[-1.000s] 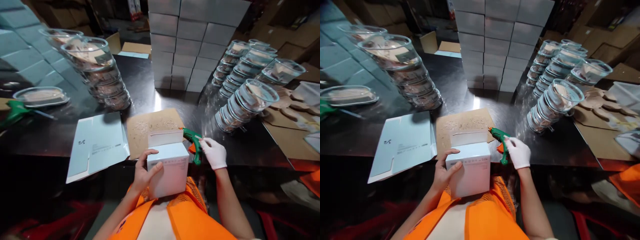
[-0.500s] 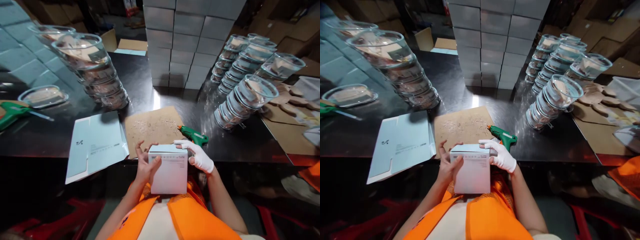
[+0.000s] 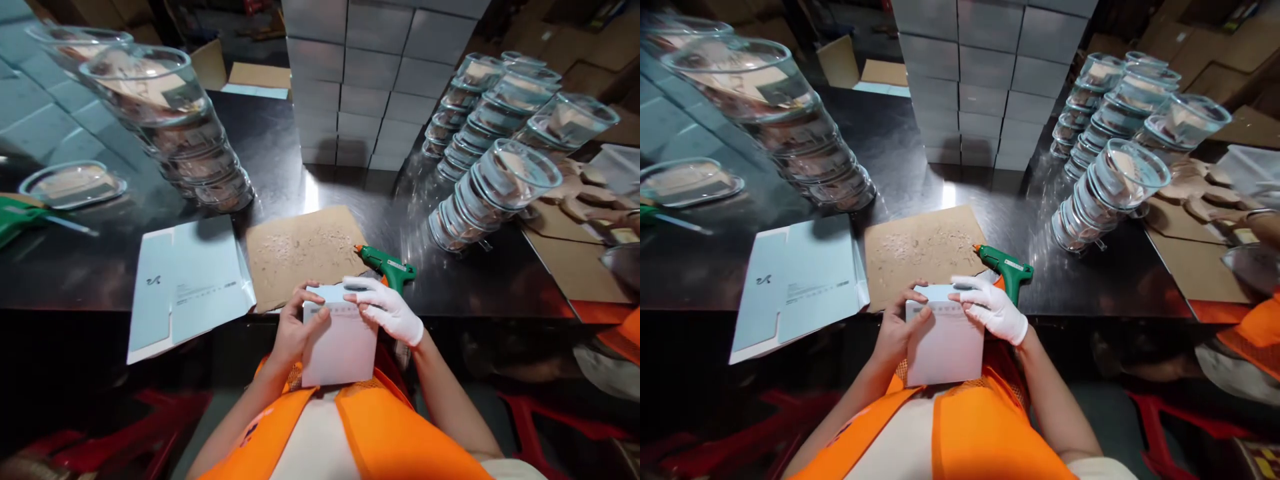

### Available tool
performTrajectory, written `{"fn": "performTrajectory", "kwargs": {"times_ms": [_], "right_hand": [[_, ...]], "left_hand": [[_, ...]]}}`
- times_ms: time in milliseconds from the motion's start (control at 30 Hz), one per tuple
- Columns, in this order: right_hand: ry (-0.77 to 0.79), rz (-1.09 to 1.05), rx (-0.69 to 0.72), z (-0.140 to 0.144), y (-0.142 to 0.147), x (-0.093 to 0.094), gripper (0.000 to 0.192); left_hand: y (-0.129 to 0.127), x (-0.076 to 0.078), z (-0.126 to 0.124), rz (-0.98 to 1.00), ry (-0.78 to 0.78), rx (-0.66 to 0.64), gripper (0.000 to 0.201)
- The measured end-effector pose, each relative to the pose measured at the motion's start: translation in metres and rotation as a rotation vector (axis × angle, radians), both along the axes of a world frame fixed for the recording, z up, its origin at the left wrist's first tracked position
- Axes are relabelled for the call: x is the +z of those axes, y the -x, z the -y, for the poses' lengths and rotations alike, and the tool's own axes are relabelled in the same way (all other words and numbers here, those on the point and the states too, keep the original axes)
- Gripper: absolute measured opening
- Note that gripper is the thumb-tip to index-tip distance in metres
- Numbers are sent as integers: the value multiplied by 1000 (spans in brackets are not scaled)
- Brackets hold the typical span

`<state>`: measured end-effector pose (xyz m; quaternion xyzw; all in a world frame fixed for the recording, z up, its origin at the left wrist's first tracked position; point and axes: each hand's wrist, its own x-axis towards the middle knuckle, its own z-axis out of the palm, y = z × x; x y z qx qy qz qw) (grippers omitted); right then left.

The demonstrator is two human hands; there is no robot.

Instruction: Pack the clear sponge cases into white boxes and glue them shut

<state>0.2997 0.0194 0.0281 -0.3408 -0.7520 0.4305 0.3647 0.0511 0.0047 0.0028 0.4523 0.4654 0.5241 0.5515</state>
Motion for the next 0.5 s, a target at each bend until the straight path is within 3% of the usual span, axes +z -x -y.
{"fn": "performTrajectory", "kwargs": {"times_ms": [67, 133, 167, 267, 367, 433, 500], "right_hand": [[57, -32, -137, 6, -7, -5, 81], [83, -108, -371, 19, -11, -14, 128], [101, -118, -461, 28, -10, -19, 140], [243, -13, -477, 58, 3, -32, 142], [393, -62, -468, 71, 21, -32, 129], [399, -185, -558, 60, 22, -22, 116], [346, -265, -658, 32, 7, -11, 108]], "left_hand": [[1, 3, -2, 39, 24, 43, 42], [5, 6, -6, 76, 19, 134, 43], [7, 8, -8, 89, 7, 181, 44], [7, 13, -12, 126, -8, 259, 47], [1, 15, -15, 199, 10, 261, 51], [-1, 13, -16, 186, -45, 224, 57], [1, 10, -15, 82, -171, 215, 72]]}}
